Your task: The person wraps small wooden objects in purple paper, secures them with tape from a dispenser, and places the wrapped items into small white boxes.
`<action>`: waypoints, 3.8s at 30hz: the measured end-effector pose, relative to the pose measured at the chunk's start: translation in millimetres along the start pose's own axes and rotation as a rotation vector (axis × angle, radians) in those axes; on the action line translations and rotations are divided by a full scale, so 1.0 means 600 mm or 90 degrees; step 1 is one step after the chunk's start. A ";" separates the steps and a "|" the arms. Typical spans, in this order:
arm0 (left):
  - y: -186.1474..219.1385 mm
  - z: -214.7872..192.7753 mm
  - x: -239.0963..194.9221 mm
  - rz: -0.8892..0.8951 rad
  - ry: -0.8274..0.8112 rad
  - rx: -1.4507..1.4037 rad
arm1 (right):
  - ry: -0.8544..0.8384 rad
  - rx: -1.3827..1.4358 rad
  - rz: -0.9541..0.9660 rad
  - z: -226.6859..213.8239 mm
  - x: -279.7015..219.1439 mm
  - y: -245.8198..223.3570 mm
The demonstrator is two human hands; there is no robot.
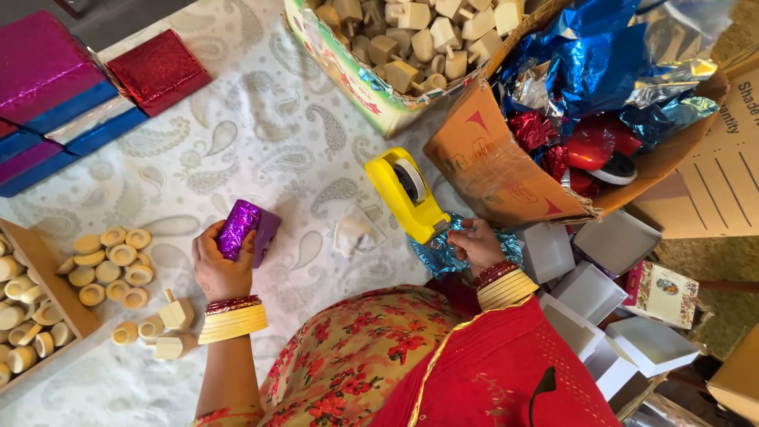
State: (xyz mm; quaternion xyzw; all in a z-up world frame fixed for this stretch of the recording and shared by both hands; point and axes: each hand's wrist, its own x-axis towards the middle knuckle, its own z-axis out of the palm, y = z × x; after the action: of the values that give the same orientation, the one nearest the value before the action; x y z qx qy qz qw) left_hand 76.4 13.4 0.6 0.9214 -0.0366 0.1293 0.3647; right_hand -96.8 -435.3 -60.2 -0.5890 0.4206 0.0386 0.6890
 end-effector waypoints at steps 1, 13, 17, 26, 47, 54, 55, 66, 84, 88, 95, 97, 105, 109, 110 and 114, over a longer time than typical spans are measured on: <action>0.000 0.001 -0.003 -0.002 0.000 0.001 | -0.001 -0.001 0.001 0.002 0.000 0.005; 0.031 0.040 -0.037 0.025 0.056 -0.063 | -0.070 -0.235 -0.031 0.085 -0.034 0.054; 0.053 0.036 -0.042 0.006 0.008 -0.029 | -0.277 -0.142 -0.246 0.188 -0.081 0.000; 0.064 0.037 -0.043 0.014 -0.001 0.005 | -0.393 0.064 -0.316 0.429 -0.059 -0.059; 0.075 0.028 -0.041 -0.015 -0.029 -0.024 | -0.420 0.093 -0.324 0.464 -0.062 -0.065; 0.067 0.032 -0.041 0.032 -0.004 -0.030 | -0.271 -0.133 -0.351 0.478 -0.048 -0.064; 0.069 0.031 -0.039 0.030 -0.004 -0.029 | -0.272 -0.134 -0.350 0.480 -0.037 -0.055; 0.072 0.026 -0.035 -0.005 -0.022 -0.041 | -0.349 -0.148 -0.534 0.469 -0.032 -0.061; 0.059 0.035 -0.049 0.033 -0.012 -0.010 | -0.137 -0.497 -0.686 0.380 -0.098 -0.172; 0.061 0.035 -0.045 -0.005 0.000 -0.021 | -0.025 -0.458 -0.832 0.275 -0.108 -0.190; 0.077 0.008 -0.055 0.047 0.083 -0.106 | 0.207 -0.633 -0.621 0.063 -0.033 -0.116; 0.060 0.003 -0.069 0.106 0.097 -0.093 | 0.209 -0.705 -0.560 0.031 -0.020 -0.087; 0.020 -0.012 -0.086 0.060 0.017 -0.135 | 0.017 -0.530 -0.334 0.030 -0.013 -0.085; 0.022 -0.013 -0.084 0.076 0.005 -0.130 | 0.032 -0.560 -0.277 0.038 0.001 -0.090; 0.018 -0.012 -0.087 0.081 0.009 -0.126 | 0.021 -0.558 -0.313 0.037 0.009 -0.085; 0.011 -0.007 -0.090 0.096 0.005 -0.119 | -0.029 -0.601 -0.327 0.039 0.048 -0.064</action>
State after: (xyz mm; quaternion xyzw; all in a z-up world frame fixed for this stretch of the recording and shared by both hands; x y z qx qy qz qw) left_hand 22.5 10.3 -6.3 0.8775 -0.1163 0.1558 0.4384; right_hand -44.8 -440.2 -49.6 -0.9176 0.1851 0.0665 0.3455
